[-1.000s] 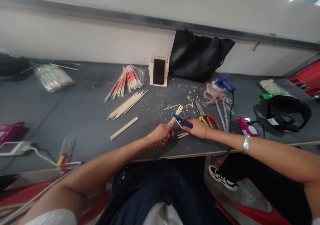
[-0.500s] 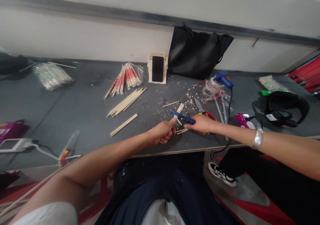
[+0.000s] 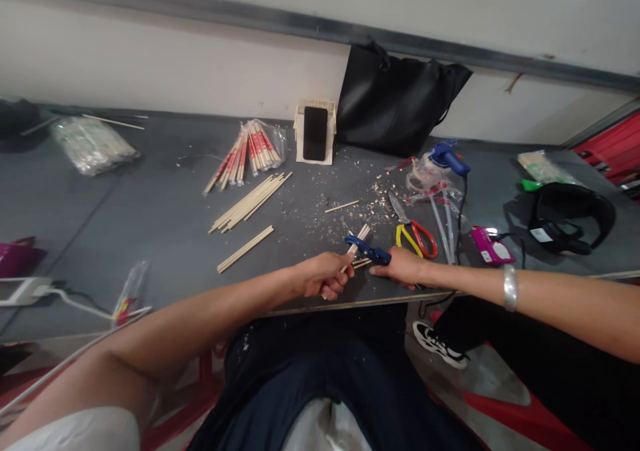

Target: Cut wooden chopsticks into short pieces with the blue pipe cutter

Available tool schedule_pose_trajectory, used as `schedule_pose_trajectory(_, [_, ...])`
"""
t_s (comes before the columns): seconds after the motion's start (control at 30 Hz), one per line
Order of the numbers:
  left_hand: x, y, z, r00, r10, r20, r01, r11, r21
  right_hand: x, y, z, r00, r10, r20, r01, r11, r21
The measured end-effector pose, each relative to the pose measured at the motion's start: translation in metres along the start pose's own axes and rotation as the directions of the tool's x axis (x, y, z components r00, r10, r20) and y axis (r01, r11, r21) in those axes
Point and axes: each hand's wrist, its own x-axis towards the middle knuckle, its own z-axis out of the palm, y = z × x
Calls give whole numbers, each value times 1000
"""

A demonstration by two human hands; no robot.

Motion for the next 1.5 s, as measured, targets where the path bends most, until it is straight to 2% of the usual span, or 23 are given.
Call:
schedule_pose_trajectory(0.2, [-4, 8, -4, 999, 18, 48, -21, 998, 61, -7, 0, 5, 996, 68, 60, -81, 969, 233])
schedule_pose_trajectory(0.37, [-5, 8, -5, 995, 83, 52, -89, 989, 118, -11, 0, 10, 987, 116, 112, -147, 931, 335])
schedule_pose_trajectory(0.6, [-6, 10, -6, 993, 115, 33, -120, 953, 280, -17, -3, 13, 982, 137, 130, -174, 923, 343])
schedule_pose_trajectory(0.8, [-5, 5, -6, 983, 184, -5, -171, 924, 343, -19, 0, 19, 986, 118, 121, -156, 910, 384])
schedule_pose_trajectory(1.03, [-10, 7, -6, 978, 192, -85, -149, 921, 360, -24, -10, 10, 970, 108, 220, -190, 899, 396])
schedule_pose_trajectory(1.13, [-12, 5, -6, 974, 200, -102, -146, 911, 386, -24, -12, 8, 976, 117, 186, -178, 917, 357])
schedule_pose_trajectory(1.3, [-14, 5, -6, 979, 189, -74, -154, 929, 337, -19, -5, 10, 997, 46, 69, -62, 967, 248])
schedule_pose_trajectory(1.5, [-10, 5, -3, 986, 152, -74, -112, 916, 384, -23, -5, 14, 993, 90, 77, -107, 961, 256])
